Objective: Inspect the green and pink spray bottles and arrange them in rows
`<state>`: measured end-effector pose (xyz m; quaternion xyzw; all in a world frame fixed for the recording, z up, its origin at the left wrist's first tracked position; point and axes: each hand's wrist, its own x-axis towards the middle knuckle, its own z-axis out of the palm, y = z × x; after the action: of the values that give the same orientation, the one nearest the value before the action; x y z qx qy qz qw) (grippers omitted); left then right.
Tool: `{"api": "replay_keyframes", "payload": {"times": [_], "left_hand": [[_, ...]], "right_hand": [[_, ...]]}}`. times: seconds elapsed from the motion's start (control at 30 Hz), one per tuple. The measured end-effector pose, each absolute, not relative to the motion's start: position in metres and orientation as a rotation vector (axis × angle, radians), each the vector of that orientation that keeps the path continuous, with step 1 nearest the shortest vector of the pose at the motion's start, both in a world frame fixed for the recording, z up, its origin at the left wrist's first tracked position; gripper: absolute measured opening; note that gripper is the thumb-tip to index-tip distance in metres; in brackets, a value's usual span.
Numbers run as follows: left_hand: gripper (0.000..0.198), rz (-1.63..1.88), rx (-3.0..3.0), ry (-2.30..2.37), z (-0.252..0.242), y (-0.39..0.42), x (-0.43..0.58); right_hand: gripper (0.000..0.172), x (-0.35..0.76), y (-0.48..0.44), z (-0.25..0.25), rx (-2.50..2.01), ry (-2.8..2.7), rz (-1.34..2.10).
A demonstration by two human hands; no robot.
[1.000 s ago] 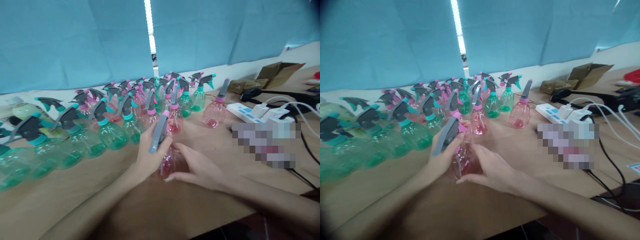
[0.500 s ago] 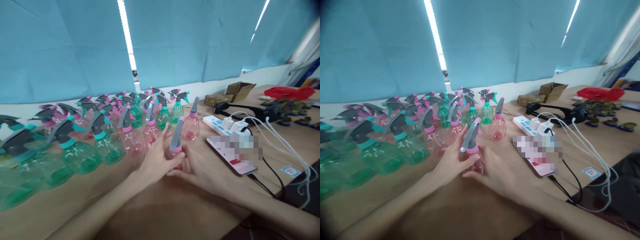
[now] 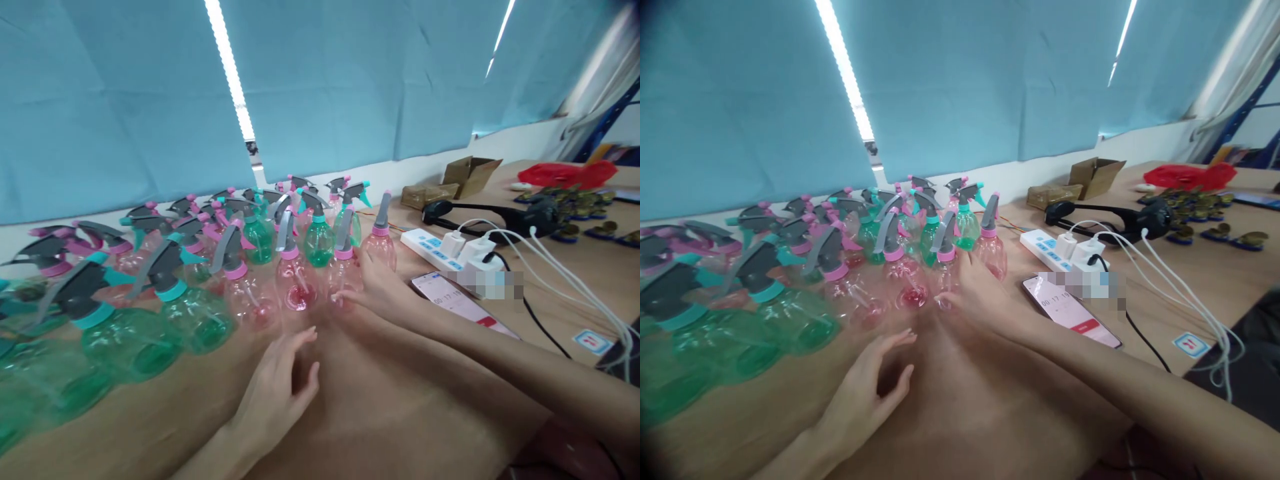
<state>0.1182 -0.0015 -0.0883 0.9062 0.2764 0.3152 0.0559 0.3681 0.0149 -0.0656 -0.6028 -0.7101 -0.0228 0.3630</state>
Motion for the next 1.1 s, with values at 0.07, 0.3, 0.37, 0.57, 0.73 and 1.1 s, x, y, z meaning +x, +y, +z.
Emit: {"api": "replay_keyframes", "payload": {"times": [0.07,0.3,0.37,0.57,0.73,1.1], "left_hand": [[0.042,1.009,2.889,0.688,-0.091,-0.004,0.12],[0.038,0.997,2.902,0.679,-0.092,-0.007,0.121],[0.038,0.983,2.883,0.69,-0.093,-0.006,0.121],[0.035,0.941,2.884,0.706,-0.092,-0.006,0.122],[0.033,0.892,2.876,0.726,-0.093,-0.006,0.12],[0.028,0.899,2.884,0.738,-0.096,-0.002,0.119]], "right_hand": [[0.065,0.366,0.021,-0.064,-1.558,-1.792,-0.029],[0.066,0.361,0.035,-0.061,-1.641,-1.784,-0.003],[0.065,0.361,0.036,-0.059,-1.676,-1.791,-0.003],[0.061,0.357,0.04,-0.05,-1.738,-1.822,-0.042],[0.068,0.357,0.034,-0.052,-1.754,-1.786,-0.11],[0.029,0.42,-0.019,-0.045,-1.827,-1.431,-0.184]]}}
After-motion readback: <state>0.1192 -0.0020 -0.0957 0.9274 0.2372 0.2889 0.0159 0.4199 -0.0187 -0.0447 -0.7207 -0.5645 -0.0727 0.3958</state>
